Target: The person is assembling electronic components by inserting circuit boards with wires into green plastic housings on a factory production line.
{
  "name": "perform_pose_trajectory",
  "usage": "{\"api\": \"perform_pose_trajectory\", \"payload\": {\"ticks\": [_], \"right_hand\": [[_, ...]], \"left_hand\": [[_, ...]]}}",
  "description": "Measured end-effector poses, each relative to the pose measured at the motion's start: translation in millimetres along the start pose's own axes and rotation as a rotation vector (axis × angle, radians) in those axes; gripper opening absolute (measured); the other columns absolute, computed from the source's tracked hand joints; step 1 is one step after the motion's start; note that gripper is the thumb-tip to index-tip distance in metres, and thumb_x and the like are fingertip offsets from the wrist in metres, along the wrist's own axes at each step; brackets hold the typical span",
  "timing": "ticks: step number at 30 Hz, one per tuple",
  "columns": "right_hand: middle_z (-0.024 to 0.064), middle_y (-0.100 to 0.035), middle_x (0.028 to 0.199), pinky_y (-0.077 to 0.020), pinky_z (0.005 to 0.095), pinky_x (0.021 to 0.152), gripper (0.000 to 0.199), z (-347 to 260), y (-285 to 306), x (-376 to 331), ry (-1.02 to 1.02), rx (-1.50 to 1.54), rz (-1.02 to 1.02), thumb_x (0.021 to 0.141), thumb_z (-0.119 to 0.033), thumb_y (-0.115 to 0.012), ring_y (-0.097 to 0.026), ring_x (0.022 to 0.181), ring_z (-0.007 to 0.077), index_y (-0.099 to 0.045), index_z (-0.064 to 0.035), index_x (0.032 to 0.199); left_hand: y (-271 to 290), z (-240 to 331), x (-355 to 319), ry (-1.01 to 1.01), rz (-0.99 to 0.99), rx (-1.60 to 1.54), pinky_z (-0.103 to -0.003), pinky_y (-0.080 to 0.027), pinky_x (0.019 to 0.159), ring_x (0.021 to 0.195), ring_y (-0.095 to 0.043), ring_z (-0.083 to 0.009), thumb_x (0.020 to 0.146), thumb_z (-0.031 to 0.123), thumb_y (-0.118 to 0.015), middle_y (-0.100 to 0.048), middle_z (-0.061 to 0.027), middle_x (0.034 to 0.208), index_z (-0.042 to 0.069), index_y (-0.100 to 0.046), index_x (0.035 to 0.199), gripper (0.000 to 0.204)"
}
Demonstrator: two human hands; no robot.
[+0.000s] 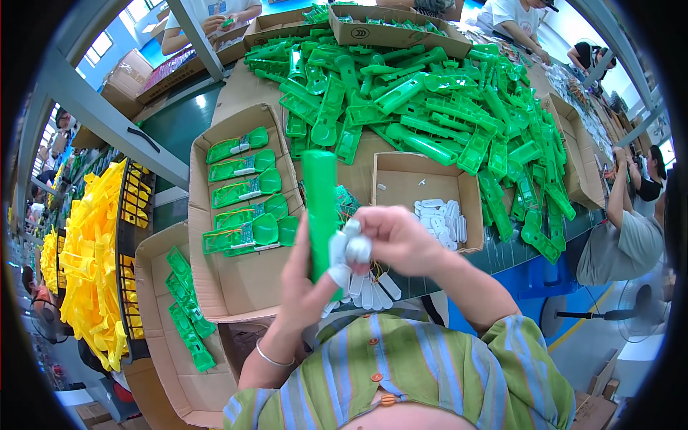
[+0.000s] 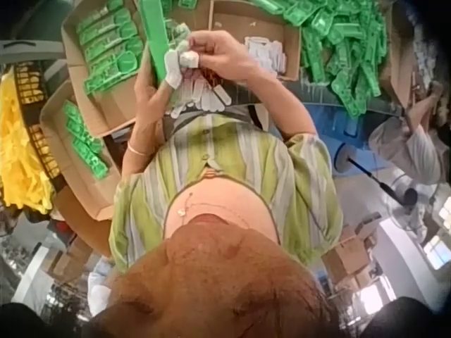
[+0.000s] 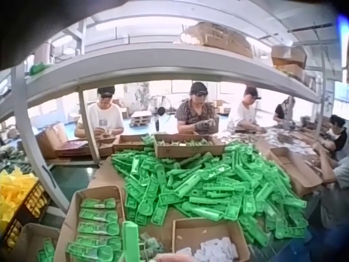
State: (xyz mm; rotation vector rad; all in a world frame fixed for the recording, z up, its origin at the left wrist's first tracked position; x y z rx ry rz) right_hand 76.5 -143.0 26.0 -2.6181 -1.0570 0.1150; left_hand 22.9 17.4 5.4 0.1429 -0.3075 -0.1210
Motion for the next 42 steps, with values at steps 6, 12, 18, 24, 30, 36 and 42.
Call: {"api": "perform_pose_trajectory", "payload": {"ticks": [6,12,18,24,30,36,42], "right_hand": [[0.0097,-0.063,0.08,-0.048,0.0271,0.061,0.016,8.4,64.5,29.2,0.268,-0.866,0.393,0.076,-0.002,-0.059,-0.06,0.07,0.016,-0.061,-0.0012,0.091],[0.0098,-0.054,0.074,-0.0433,0.0392,0.07,0.017,51.1,36.6,52.7,0.323,-1.49,0.252,0.066,-0.005,-0.062,-0.052,0.079,0.0284,-0.057,-0.0033,0.081],[0.0145,-0.055,0.075,-0.0458,0.0397,0.063,0.017,31.3,46.1,38.8,0.366,-1.177,0.281,0.066,0.004,-0.053,-0.055,0.073,0.0337,-0.052,-0.0012,0.082],[0.0115,-0.055,0.085,-0.0438,0.0379,0.07,0.02,33.9,40.9,28.1,0.369,-1.36,0.287,0.067,0.0,-0.058,-0.054,0.082,0.0287,-0.055,-0.0038,0.086],[0.0088,-0.054,0.087,-0.0407,0.0346,0.073,0.017,48.0,35.2,39.6,0.392,-1.594,0.249,0.062,0.0,-0.058,-0.052,0.088,0.0246,-0.054,-0.005,0.078],[0.0153,-0.054,0.075,-0.0468,0.0376,0.061,0.015,7.0,49.9,20.5,0.346,-1.089,0.371,0.069,0.007,-0.053,-0.057,0.07,0.0322,-0.051,-0.0013,0.081],[0.0028,-0.056,0.078,-0.0474,0.0231,0.066,0.015,-24.3,34.9,7.5,0.155,-0.592,0.14,0.078,0.004,-0.058,-0.054,0.074,0.0075,-0.054,0.0021,0.092]], "left_hand": [[29.5,-7.9,2.8,0.249,0.225,-0.713,-0.034,-0.049,0.064,0.071,-0.057,-0.0205,0.083,0.021,-0.049,-0.055,-0.0126,0.088,-0.004,-0.039,0.119,0.045],[7.4,-5.8,-1.2,0.346,0.241,-0.65,-0.041,-0.044,0.09,0.105,-0.053,-0.0301,0.083,0.006,-0.047,-0.053,-0.0208,0.112,-0.004,-0.038,0.119,0.039],[11.1,-12.3,-11.9,0.34,0.173,-0.409,-0.026,-0.043,0.081,0.095,-0.052,-0.014,0.083,0.009,-0.055,-0.053,-0.0132,0.115,-0.005,-0.036,0.123,0.046],[5.7,-0.7,-3.1,0.344,0.18,-0.468,-0.04,-0.04,0.095,0.112,-0.049,-0.0304,0.083,0.01,-0.053,-0.047,-0.0234,0.12,-0.006,-0.034,0.124,0.048],[4.3,-1.7,-7.8,0.333,0.227,-0.382,-0.039,-0.042,0.093,0.111,-0.049,-0.0293,0.083,0.009,-0.052,-0.047,-0.0229,0.121,-0.006,-0.033,0.124,0.048],[4.2,0.8,-13.6,0.344,0.222,-0.304,-0.04,-0.042,0.094,0.11,-0.05,-0.0292,0.08,0.005,-0.054,-0.048,-0.0228,0.12,-0.007,-0.033,0.124,0.05],[1.6,15.0,14.0,0.187,0.214,-0.713,-0.046,-0.042,0.092,0.103,-0.054,-0.0366,0.081,0.013,-0.049,-0.051,-0.0287,0.113,-0.006,-0.035,0.123,0.048]]}}
Point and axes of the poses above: each hand's wrist, its own x-axis towards the middle knuckle, its own y-axis out of the back of the hand, z = x × y, the point moved 2 cm from there along x, towards the middle knuckle
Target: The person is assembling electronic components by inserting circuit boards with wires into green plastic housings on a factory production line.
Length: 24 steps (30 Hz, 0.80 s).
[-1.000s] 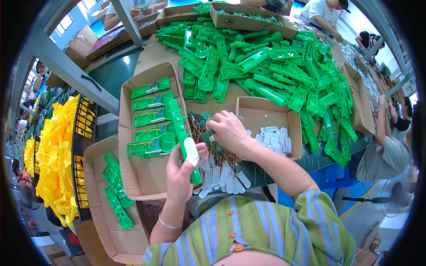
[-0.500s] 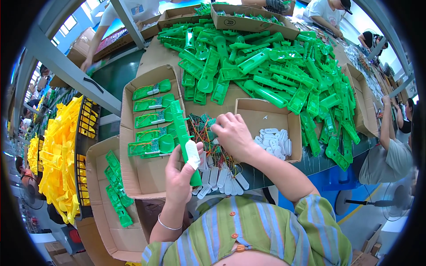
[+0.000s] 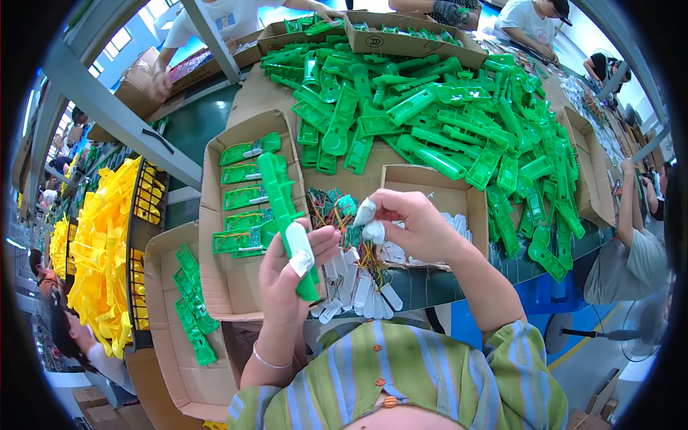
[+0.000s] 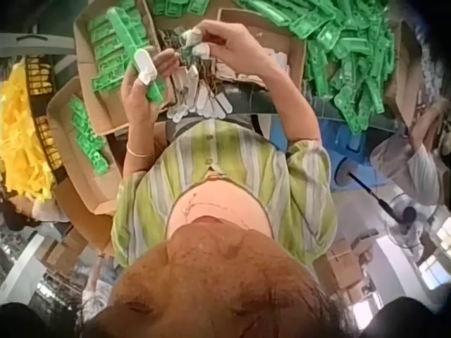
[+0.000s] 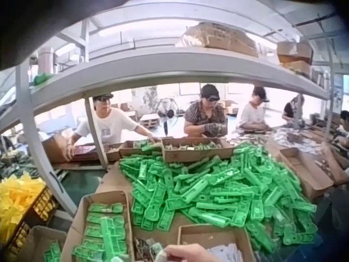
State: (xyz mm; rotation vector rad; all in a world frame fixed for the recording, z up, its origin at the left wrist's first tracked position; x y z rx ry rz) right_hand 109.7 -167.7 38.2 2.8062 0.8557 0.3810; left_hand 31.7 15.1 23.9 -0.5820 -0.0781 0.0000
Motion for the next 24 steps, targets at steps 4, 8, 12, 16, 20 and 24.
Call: {"api": "perform_pose_trajectory", "payload": {"ticks": [4,8,12,16,20,24], "right_hand": [[0.0029,-0.057,0.077,-0.0476,0.022,0.065,0.012,-3.7,-5.5,-1.6,-0.02,0.0,-0.06,0.078,0.005,-0.056,-0.055,0.072,0.0072,-0.054,0.0029,0.089],[0.003,-0.056,0.071,-0.0471,0.022,0.058,0.011,-1.8,-13.6,-1.4,0.004,-0.009,0.067,0.075,0.006,-0.057,-0.056,0.066,0.008,-0.056,0.0031,0.085],[0.0048,-0.055,0.072,-0.0466,0.0209,0.058,0.012,-10.2,-15.8,-4.9,0.087,-0.191,0.113,0.072,0.006,-0.06,-0.056,0.066,0.0088,-0.057,0.0024,0.084],[0.0065,-0.054,0.076,-0.0461,0.0215,0.057,0.014,-29.2,-22.6,-5.5,0.145,-0.023,0.082,0.071,0.007,-0.06,-0.057,0.068,0.0093,-0.058,0.0021,0.084],[0.0067,-0.053,0.075,-0.0451,0.0237,0.051,0.015,-30.7,-39.3,-1.8,0.171,-0.091,0.119,0.07,0.009,-0.058,-0.057,0.062,0.0118,-0.058,0.0018,0.083],[0.0083,-0.049,0.07,-0.0413,0.0294,0.046,0.012,-43.9,-41.1,0.9,0.243,-0.238,0.152,0.069,0.007,-0.057,-0.054,0.055,0.0195,-0.056,0.0007,0.079]], "left_hand": [[-12.7,-0.7,2.0,0.006,0.0,0.069,-0.044,-0.044,0.089,0.1,-0.056,-0.0339,0.081,0.013,-0.047,-0.054,-0.0266,0.107,-0.004,-0.036,0.123,0.046],[-15.5,-6.3,-11.1,-0.176,0.066,0.314,-0.037,-0.044,0.089,0.1,-0.056,-0.0276,0.078,0.001,-0.053,-0.054,-0.0231,0.11,-0.003,-0.032,0.123,0.05],[-9.9,-10.0,-10.5,-0.215,0.049,0.409,-0.034,-0.045,0.087,0.097,-0.056,-0.0233,0.079,0.003,-0.054,-0.053,-0.0197,0.112,-0.004,-0.032,0.123,0.049],[12.9,-10.6,4.9,0.129,-0.154,-0.233,-0.038,-0.048,0.083,0.096,-0.057,-0.0244,0.084,0.014,-0.052,-0.054,-0.0161,0.109,-0.004,-0.034,0.127,0.051],[29.5,-22.5,-4.9,0.171,-0.161,-0.304,-0.038,-0.047,0.084,0.101,-0.055,-0.0244,0.086,0.018,-0.052,-0.052,-0.0164,0.114,-0.004,-0.034,0.127,0.05],[28.2,-27.5,-7.4,0.11,-0.22,-0.314,-0.037,-0.046,0.087,0.106,-0.053,-0.0242,0.087,0.021,-0.052,-0.05,-0.0153,0.117,-0.004,-0.035,0.127,0.051]]}}
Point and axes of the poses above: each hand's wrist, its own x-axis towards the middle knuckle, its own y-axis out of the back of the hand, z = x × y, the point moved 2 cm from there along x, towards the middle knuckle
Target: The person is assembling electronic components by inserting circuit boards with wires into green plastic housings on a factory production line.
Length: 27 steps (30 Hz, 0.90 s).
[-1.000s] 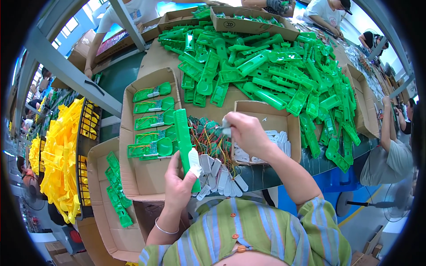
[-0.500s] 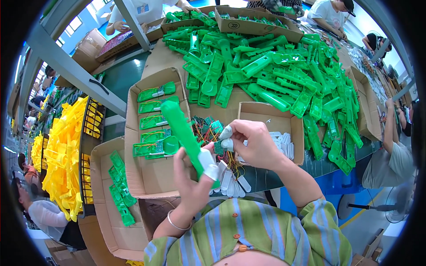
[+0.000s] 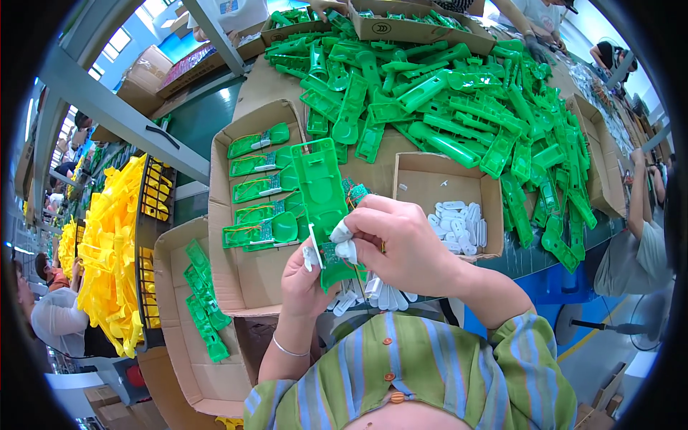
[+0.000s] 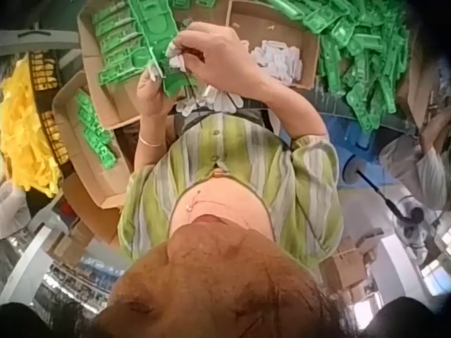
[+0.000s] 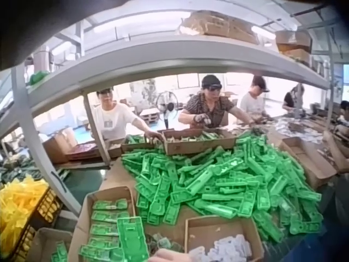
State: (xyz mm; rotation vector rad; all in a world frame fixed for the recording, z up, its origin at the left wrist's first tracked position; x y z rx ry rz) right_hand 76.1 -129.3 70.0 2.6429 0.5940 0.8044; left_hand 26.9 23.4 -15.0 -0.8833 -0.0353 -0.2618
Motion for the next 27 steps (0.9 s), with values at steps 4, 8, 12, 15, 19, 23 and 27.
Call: {"api": "perform_pose_trajectory", "payload": {"ticks": [4,8,12,15,19,23,27], "right_hand": [[0.0081,-0.047,0.067,-0.0404,0.0315,0.047,0.011,-2.1,-2.9,2.0,0.044,-0.073,0.047,0.068,0.006,-0.057,-0.052,0.054,0.0218,-0.056,0.0002,0.077],[0.0098,-0.046,0.073,-0.0424,0.0321,0.05,0.018,2.7,-8.4,-2.0,0.082,-0.024,-0.019,0.067,0.005,-0.058,-0.051,0.059,0.024,-0.056,-0.0009,0.083],[0.0113,-0.045,0.082,-0.0439,0.0317,0.052,0.022,-3.3,-14.9,-12.0,0.186,-0.227,-0.03,0.067,0.003,-0.061,-0.052,0.064,0.0234,-0.056,0.0007,0.089],[0.0105,-0.045,0.082,-0.0431,0.0308,0.051,0.022,-3.1,-16.1,-14.8,0.255,-0.287,0.022,0.065,0.001,-0.062,-0.05,0.063,0.0211,-0.056,0.0023,0.087],[0.0102,-0.045,0.083,-0.0424,0.03,0.05,0.019,-7.9,-16.3,-15.9,0.281,-0.285,0.09,0.064,0.001,-0.063,-0.049,0.061,0.0189,-0.057,0.0027,0.083],[0.0105,-0.047,0.084,-0.043,0.029,0.051,0.017,-12.7,-15.2,-19.5,0.299,-0.339,0.123,0.064,0.001,-0.063,-0.049,0.062,0.0184,-0.056,0.0031,0.08],[0.0121,-0.049,0.088,-0.0454,0.0292,0.053,0.019,-12.2,-12.3,-21.3,0.376,-0.318,0.097,0.061,0.0,-0.063,-0.051,0.065,0.0207,-0.055,0.0046,0.078]], "left_hand": [[-8.8,-0.9,-0.6,-0.033,0.089,0.038,-0.035,-0.045,0.088,0.101,-0.055,-0.0215,0.087,0.02,-0.053,-0.054,-0.0113,0.112,-0.002,-0.042,0.12,0.041],[-18.6,6.5,-1.4,-0.049,0.144,0.011,-0.036,-0.045,0.088,0.1,-0.056,-0.0223,0.088,0.022,-0.051,-0.054,-0.0123,0.111,-0.002,-0.042,0.119,0.04],[-5.8,2.7,-2.0,-0.076,0.095,-0.058,-0.036,-0.045,0.087,0.102,-0.054,-0.0231,0.089,0.02,-0.046,-0.052,-0.0138,0.114,-0.004,-0.039,0.123,0.042],[-13.2,4.8,-1.5,-0.043,0.153,-0.058,-0.036,-0.044,0.088,0.101,-0.054,-0.0226,0.09,0.019,-0.046,-0.053,-0.0132,0.112,-0.004,-0.04,0.122,0.04],[-15.6,2.0,-1.8,-0.032,0.161,-0.063,-0.037,-0.043,0.089,0.103,-0.054,-0.0229,0.089,0.021,-0.047,-0.054,-0.0126,0.112,-0.004,-0.041,0.119,0.039],[-19.2,-2.7,-3.1,-0.064,0.099,-0.062,-0.037,-0.043,0.089,0.103,-0.053,-0.023,0.089,0.022,-0.048,-0.053,-0.0125,0.112,-0.004,-0.042,0.118,0.039],[-13.0,-1.2,-4.7,-0.07,0.015,-0.044,-0.037,-0.043,0.09,0.103,-0.053,-0.0222,0.089,0.022,-0.048,-0.053,-0.0121,0.114,-0.004,-0.039,0.121,0.043]]}}
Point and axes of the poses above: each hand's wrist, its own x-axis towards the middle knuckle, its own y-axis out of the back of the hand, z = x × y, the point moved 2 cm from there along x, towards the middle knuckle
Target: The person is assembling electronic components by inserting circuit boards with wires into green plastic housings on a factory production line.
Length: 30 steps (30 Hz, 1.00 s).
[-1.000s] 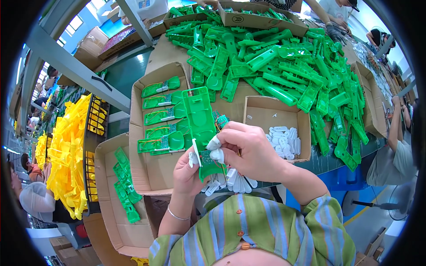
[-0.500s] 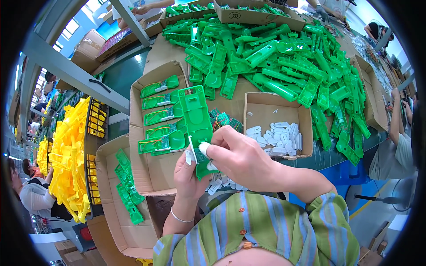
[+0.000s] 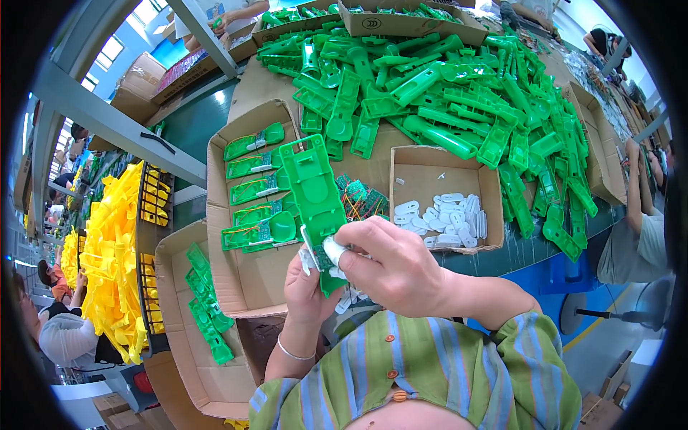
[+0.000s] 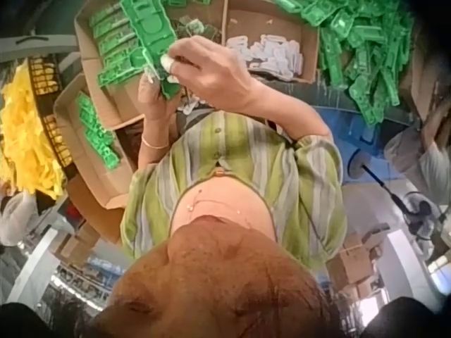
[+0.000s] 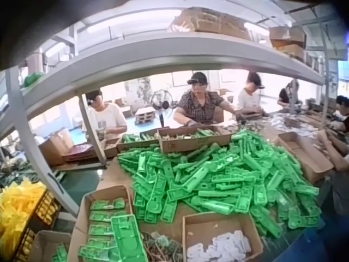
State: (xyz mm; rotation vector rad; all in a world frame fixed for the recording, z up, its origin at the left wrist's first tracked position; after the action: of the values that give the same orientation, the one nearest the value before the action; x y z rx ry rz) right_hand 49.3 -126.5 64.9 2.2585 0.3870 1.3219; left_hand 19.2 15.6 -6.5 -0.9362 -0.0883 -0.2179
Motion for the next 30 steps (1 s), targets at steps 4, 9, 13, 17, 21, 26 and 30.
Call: {"api": "perform_pose_trajectory", "payload": {"ticks": [4,9,13,17,21,26,30], "right_hand": [[0.0141,-0.05,0.091,-0.0468,0.031,0.054,0.021,5.5,-7.2,-13.0,0.092,-0.035,-0.017,0.059,-0.001,-0.061,-0.053,0.068,0.0237,-0.055,0.0057,0.078],[0.0144,-0.05,0.092,-0.047,0.0307,0.055,0.02,1.3,-7.8,-16.1,0.067,-0.044,0.005,0.062,-0.001,-0.061,-0.053,0.069,0.0243,-0.056,0.0063,0.079],[0.0151,-0.049,0.092,-0.047,0.0304,0.055,0.02,-0.9,-8.6,-16.6,-0.05,-0.068,-0.011,0.063,-0.001,-0.061,-0.053,0.07,0.0248,-0.056,0.0073,0.08],[0.0159,-0.049,0.091,-0.0473,0.0304,0.055,0.021,-4.5,-12.6,-19.1,-0.067,-0.097,-0.009,0.061,0.0,-0.061,-0.053,0.071,0.0258,-0.056,0.0073,0.08],[0.0162,-0.049,0.091,-0.0486,0.0321,0.057,0.023,-2.5,-13.5,-20.1,0.014,-0.116,0.039,0.058,-0.001,-0.061,-0.054,0.073,0.0269,-0.056,0.0073,0.079],[0.0167,-0.05,0.092,-0.0495,0.0333,0.059,0.024,3.6,-15.9,-27.1,0.155,-0.093,0.056,0.056,-0.003,-0.061,-0.055,0.075,0.0278,-0.056,0.0072,0.077],[0.0163,-0.05,0.095,-0.0495,0.0319,0.062,0.021,1.6,-17.4,-34.1,0.116,-0.146,0.085,0.058,-0.003,-0.061,-0.055,0.076,0.0281,-0.055,0.0062,0.076]], "left_hand": [[4.1,11.5,0.6,0.058,0.013,0.298,-0.033,-0.042,0.09,0.107,-0.051,-0.0206,0.09,0.02,-0.047,-0.051,-0.012,0.118,-0.006,-0.032,0.129,0.049],[5.5,9.6,1.7,0.053,0.106,0.287,-0.031,-0.045,0.087,0.102,-0.054,-0.021,0.088,0.018,-0.047,-0.053,-0.013,0.113,-0.004,-0.037,0.125,0.044],[3.0,6.5,6.5,0.128,0.032,0.03,-0.032,-0.041,0.091,0.107,-0.051,-0.02,0.089,0.018,-0.047,-0.05,-0.0134,0.119,-0.006,-0.031,0.129,0.05],[4.8,-2.2,3.9,0.097,0.062,0.005,-0.032,-0.042,0.089,0.106,-0.051,-0.0208,0.09,0.017,-0.045,-0.05,-0.014,0.118,-0.006,-0.032,0.129,0.047],[-2.2,4.8,-1.1,-0.026,0.065,0.338,-0.031,-0.042,0.089,0.105,-0.052,-0.02,0.092,0.019,-0.043,-0.051,-0.0144,0.118,-0.007,-0.033,0.128,0.046],[-8.5,10.5,-1.3,-0.084,-0.054,0.813,-0.027,-0.042,0.085,0.097,-0.053,-0.0152,0.091,0.021,-0.047,-0.055,-0.0136,0.113,-0.008,-0.033,0.128,0.05],[-14.9,9.0,1.9,-0.066,-0.089,0.924,-0.025,-0.043,0.082,0.098,-0.051,-0.0134,0.09,0.02,-0.049,-0.052,-0.0109,0.114,-0.008,-0.03,0.13,0.052]]}}
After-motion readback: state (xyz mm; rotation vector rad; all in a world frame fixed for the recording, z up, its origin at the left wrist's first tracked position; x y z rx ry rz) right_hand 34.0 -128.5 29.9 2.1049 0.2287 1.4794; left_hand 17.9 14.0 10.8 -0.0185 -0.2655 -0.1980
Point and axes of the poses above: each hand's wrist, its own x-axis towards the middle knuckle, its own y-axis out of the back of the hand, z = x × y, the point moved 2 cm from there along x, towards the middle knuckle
